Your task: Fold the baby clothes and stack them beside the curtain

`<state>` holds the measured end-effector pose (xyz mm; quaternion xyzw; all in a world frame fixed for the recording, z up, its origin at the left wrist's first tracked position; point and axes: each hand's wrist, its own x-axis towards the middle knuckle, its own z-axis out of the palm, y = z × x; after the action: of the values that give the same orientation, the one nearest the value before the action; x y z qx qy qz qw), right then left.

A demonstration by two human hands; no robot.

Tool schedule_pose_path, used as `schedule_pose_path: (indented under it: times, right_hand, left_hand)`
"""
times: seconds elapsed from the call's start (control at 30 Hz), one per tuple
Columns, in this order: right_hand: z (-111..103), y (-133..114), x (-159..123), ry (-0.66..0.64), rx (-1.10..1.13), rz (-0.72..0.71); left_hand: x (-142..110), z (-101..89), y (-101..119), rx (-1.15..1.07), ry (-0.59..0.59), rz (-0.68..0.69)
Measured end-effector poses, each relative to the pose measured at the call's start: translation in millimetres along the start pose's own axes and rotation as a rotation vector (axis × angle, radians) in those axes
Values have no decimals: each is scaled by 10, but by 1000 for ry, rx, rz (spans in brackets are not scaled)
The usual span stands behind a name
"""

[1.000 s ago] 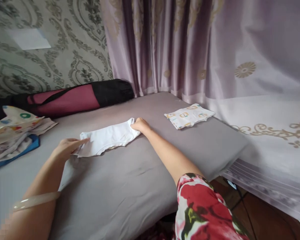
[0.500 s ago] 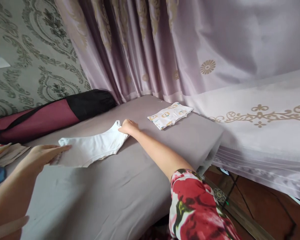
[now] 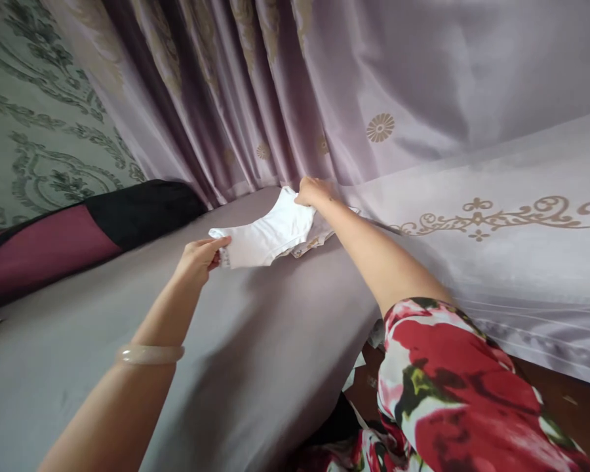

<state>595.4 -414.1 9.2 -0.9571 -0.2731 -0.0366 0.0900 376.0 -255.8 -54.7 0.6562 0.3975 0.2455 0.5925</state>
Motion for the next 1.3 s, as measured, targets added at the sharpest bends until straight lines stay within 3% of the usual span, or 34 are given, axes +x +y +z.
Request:
schedule_pose_path:
  times: [0.23, 0.47, 0.7, 0.9, 1.3]
  right_hand:
    - [46, 518, 399, 168, -119, 97]
    - [126, 809, 679, 263, -152, 98]
    - [210, 1034, 848, 288, -194, 100]
    - [302, 1053, 766, 270, -215, 103]
    - [680, 1110, 678, 287, -312, 157]
  left_hand:
    - [146, 854, -16, -183, -99, -33]
    - [241, 1303, -79, -324, -174, -94]
    - [236, 1444, -145, -376, -208, -172]
    - [209, 1499, -273, -343, -190, -198]
    - [193, 1485, -472, -94, -277, -60]
